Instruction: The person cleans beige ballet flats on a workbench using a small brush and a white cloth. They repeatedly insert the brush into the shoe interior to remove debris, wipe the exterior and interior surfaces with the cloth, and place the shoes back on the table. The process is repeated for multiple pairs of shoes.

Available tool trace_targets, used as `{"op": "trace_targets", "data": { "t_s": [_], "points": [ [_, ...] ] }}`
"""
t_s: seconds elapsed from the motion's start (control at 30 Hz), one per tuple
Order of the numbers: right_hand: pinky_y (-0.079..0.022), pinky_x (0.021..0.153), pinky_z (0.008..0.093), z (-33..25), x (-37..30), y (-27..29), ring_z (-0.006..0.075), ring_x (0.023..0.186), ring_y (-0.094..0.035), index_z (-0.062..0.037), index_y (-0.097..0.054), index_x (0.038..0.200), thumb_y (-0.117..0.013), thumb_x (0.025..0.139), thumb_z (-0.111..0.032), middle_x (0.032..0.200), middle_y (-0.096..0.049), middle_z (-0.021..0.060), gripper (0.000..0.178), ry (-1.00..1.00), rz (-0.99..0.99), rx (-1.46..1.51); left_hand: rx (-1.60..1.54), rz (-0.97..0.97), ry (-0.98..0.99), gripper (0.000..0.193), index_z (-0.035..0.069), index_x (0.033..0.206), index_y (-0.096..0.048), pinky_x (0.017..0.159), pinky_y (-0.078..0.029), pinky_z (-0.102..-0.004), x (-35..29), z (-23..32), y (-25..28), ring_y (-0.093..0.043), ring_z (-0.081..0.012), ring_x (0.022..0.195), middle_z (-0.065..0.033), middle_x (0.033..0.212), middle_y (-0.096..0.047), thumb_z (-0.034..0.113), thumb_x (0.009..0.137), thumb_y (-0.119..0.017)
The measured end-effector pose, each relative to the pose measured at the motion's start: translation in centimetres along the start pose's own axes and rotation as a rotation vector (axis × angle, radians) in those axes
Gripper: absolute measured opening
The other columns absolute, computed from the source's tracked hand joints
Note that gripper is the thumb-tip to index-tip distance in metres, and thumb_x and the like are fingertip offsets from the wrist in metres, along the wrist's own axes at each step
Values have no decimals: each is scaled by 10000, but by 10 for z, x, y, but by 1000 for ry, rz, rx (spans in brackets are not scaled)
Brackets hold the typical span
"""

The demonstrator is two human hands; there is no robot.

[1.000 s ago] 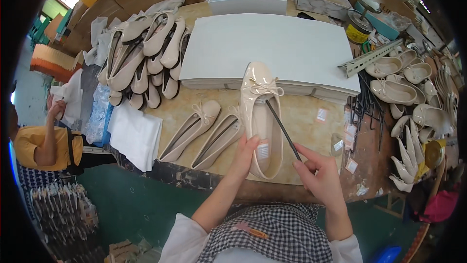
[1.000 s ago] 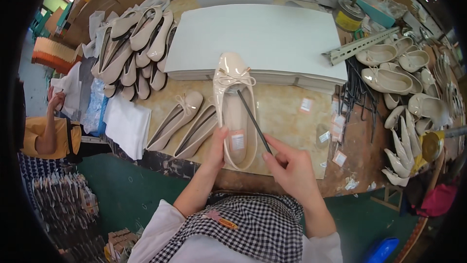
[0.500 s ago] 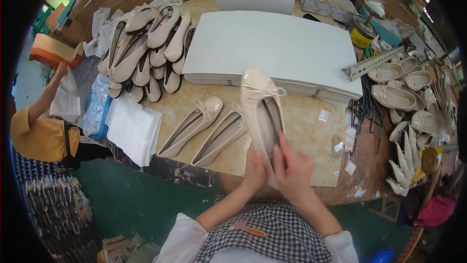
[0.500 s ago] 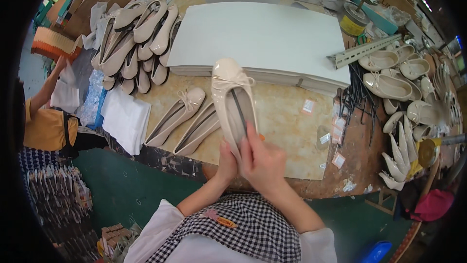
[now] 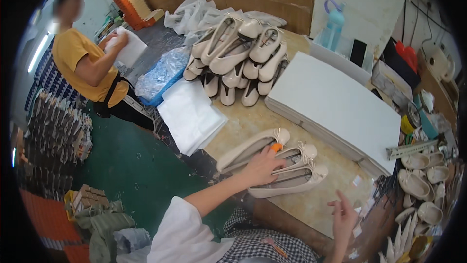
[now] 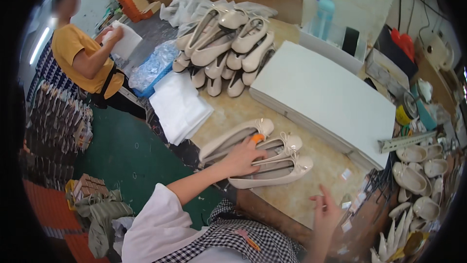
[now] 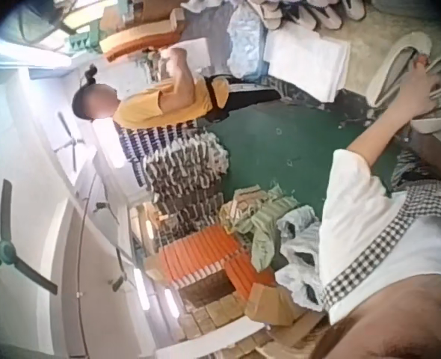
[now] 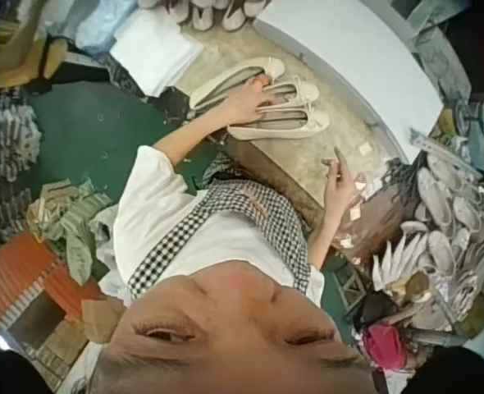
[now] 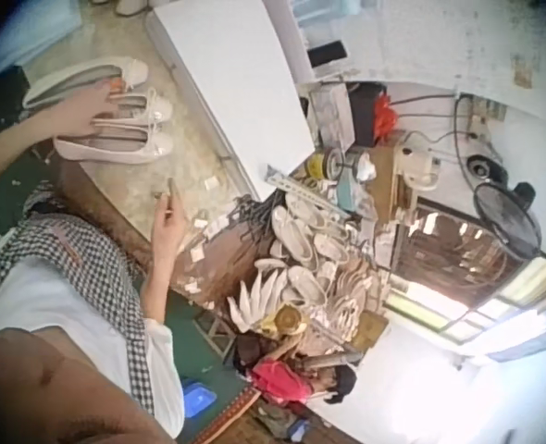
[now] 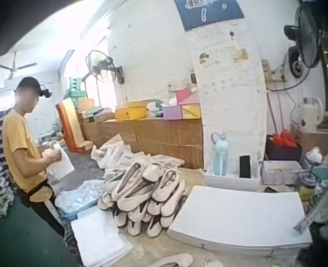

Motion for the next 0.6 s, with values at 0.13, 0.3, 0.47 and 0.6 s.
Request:
{"op": "trace_targets", "data": {
  "t_s": [0.13, 0.3, 0.47, 0.6],
  "points": [
    [-461, 533, 237, 3, 6, 2, 108, 578, -590, -7, -647, 1137, -534, 901, -73, 721, -695, 82, 269, 78, 1, -118, -9, 259, -206, 281, 151, 960, -623, 898, -444, -445, -25, 29, 77, -448, -397, 1137, -214, 1202, -495, 118, 685, -668],
    [-472, 557, 245, 27, -6, 44, 135, 562, -605, -12, -659, 1117, -546, 871, -63, 730, -703, 88, 275, -95, 95, -196, 234, 941, -81, 317, 43, 1010, -596, 860, -432, -458, 2, 1, 328, -529, -391, 994, -230, 1062, -549, 152, 717, -647],
    [-484, 564, 284, 35, -27, 59, 166, 566, -624, -27, -669, 1099, -556, 864, -75, 718, -700, 87, 265, -43, 89, -264, 327, 1019, 187, 426, 45, 1126, -650, 912, -462, -415, 108, -201, 486, -615, -335, 1046, -227, 1087, -647, 334, 820, -587],
    [-507, 621, 374, 49, -47, 110, 303, 662, -653, -74, -685, 1053, -592, 847, -138, 747, -670, 144, 235, -211, 188, -401, 516, 572, 358, 426, 9, 1207, -585, 979, -412, -369, 169, -339, 474, -567, -298, 1126, -184, 1179, -615, 320, 923, -522]
  ]
}}
Point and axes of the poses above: each hand's wrist, its own x-axis towards the middle knuckle, its own y-axis out of the back of the hand, z = x × y, the point moved 10 cm from there along x, towards the middle knuckle
